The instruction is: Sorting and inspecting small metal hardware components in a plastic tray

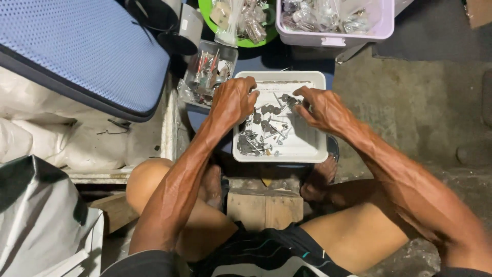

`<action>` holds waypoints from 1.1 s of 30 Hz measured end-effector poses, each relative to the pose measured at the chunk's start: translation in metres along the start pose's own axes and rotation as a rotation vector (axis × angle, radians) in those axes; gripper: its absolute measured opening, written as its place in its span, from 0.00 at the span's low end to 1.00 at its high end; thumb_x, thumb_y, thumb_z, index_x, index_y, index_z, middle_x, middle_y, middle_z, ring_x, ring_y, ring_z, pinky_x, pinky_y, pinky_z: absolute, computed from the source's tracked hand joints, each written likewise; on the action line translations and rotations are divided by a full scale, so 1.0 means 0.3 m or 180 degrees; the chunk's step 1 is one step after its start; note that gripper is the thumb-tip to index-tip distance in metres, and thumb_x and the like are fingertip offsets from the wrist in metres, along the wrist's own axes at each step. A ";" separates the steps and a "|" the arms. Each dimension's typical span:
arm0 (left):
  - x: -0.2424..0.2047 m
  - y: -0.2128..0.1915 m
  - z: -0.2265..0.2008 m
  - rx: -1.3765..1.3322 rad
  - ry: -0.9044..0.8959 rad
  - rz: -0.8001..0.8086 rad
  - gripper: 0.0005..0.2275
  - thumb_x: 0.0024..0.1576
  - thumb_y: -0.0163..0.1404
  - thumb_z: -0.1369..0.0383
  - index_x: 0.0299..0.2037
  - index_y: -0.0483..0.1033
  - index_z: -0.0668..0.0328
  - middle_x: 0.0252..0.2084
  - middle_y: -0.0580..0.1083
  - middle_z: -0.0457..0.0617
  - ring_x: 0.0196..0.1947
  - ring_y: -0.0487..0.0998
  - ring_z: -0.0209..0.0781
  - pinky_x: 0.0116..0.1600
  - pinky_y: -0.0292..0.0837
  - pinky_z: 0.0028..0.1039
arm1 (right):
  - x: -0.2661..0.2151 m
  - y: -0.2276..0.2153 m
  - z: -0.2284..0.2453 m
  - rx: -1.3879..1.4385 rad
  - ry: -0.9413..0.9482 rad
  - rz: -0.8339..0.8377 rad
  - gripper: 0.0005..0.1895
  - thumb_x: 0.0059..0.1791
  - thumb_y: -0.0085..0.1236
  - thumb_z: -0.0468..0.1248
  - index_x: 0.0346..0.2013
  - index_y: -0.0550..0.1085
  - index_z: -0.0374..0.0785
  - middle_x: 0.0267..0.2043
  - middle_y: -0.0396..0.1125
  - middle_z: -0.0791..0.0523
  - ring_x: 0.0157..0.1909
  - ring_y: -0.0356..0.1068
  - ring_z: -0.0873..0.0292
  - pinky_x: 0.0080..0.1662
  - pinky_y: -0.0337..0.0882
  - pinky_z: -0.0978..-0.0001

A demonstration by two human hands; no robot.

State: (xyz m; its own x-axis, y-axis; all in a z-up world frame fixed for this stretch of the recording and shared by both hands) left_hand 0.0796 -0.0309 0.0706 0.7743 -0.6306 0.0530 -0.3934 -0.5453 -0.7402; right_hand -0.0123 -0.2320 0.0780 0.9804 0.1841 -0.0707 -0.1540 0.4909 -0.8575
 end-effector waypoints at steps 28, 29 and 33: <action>0.007 -0.006 -0.018 -0.1309 -0.0371 -0.0086 0.14 0.56 0.49 0.68 0.50 0.78 0.62 0.37 0.82 0.61 0.40 0.84 0.59 0.46 0.77 0.49 | 0.171 -0.029 0.118 0.2847 0.0311 -0.0752 0.11 0.52 0.65 0.33 0.48 0.77 0.35 0.32 0.74 0.53 0.34 0.75 0.65 0.41 0.76 0.76; 0.010 0.007 -0.040 -0.1384 -0.0280 0.0112 0.09 0.59 0.50 0.67 0.45 0.79 0.59 0.36 0.80 0.53 0.36 0.81 0.48 0.39 0.75 0.38 | 0.167 -0.027 0.115 0.3253 0.0437 -0.0732 0.10 0.52 0.64 0.33 0.47 0.76 0.34 0.32 0.74 0.53 0.33 0.75 0.64 0.40 0.77 0.76; 0.036 0.034 -0.040 -0.1531 -0.0208 0.0238 0.05 0.64 0.52 0.65 0.38 0.78 0.53 0.30 0.79 0.43 0.21 0.71 0.28 0.21 0.63 0.20 | 0.153 -0.035 0.121 0.3654 0.0326 -0.0763 0.08 0.54 0.62 0.33 0.45 0.73 0.35 0.35 0.73 0.54 0.36 0.75 0.62 0.45 0.78 0.72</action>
State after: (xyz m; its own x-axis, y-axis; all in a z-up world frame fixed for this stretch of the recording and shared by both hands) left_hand 0.0778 -0.0500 0.0717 0.7585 -0.6503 -0.0421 -0.6216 -0.7027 -0.3461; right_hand 0.0299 -0.1979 0.1023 0.9966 -0.0608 -0.0555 0.0663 0.9924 0.1036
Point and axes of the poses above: each hand's wrist, its own x-axis towards the middle knuckle, its own y-axis out of the palm, z = x × y, the point moved 7 cm from there along x, towards the middle knuckle
